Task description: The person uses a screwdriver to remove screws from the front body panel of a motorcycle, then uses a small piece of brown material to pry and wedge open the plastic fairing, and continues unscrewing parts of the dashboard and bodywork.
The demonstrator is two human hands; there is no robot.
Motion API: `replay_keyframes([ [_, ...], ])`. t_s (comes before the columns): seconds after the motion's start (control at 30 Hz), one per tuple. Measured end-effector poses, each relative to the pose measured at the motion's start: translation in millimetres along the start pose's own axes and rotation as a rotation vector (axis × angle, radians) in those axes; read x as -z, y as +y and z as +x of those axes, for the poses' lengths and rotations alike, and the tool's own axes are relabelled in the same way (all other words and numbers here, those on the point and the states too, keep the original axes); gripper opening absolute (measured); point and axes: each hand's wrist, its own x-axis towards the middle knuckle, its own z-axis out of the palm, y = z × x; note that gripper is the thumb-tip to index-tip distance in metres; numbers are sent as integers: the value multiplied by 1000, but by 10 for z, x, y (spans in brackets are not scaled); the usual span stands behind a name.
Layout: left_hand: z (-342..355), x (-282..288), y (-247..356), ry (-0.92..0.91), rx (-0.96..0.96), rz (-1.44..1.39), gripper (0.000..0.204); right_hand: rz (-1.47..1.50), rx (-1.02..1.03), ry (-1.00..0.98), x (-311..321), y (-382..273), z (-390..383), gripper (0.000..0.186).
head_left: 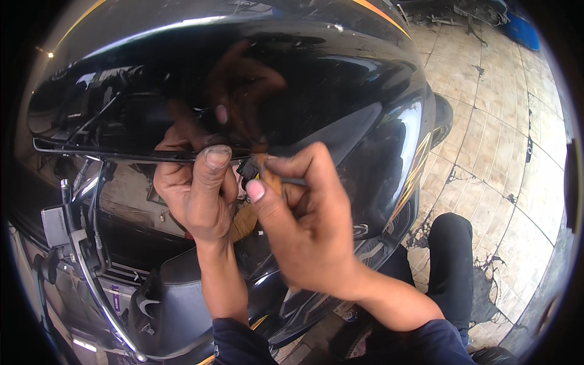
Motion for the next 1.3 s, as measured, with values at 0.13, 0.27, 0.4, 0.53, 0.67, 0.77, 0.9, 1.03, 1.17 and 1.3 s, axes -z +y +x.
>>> replay_keyframes([
  [0.13,-38,40,20,30,11,-33,28,0,-480,-207,239,-500,243,18],
  [0.27,-47,83,9,2,3,-76,35,-63,-369,-229,303,-381,225,22],
  [0.4,-42,127,-25,-27,25,-50,35,83,-504,-128,277,-316,46,22],
  [0.53,-35,113,-46,-25,-9,-39,28,444,-641,-100,191,-199,-47,26],
  [0.67,-42,100,-32,-12,-6,-16,25,420,-723,-134,251,-335,72,27],
  [0.77,-38,95,-1,-14,-3,-24,25,290,-736,-205,311,-392,170,29],
  [0.9,-25,227,-28,-123,-51,83,28,125,-758,-405,463,-529,404,33],
  [1.03,-35,112,21,-40,4,43,25,-22,-781,-524,587,-527,536,32],
  [1.17,-79,115,69,4,29,10,27,91,-692,-451,548,-331,391,27],
  [1.3,-97,100,42,-24,14,11,26,169,-473,-362,494,-37,131,27],
])
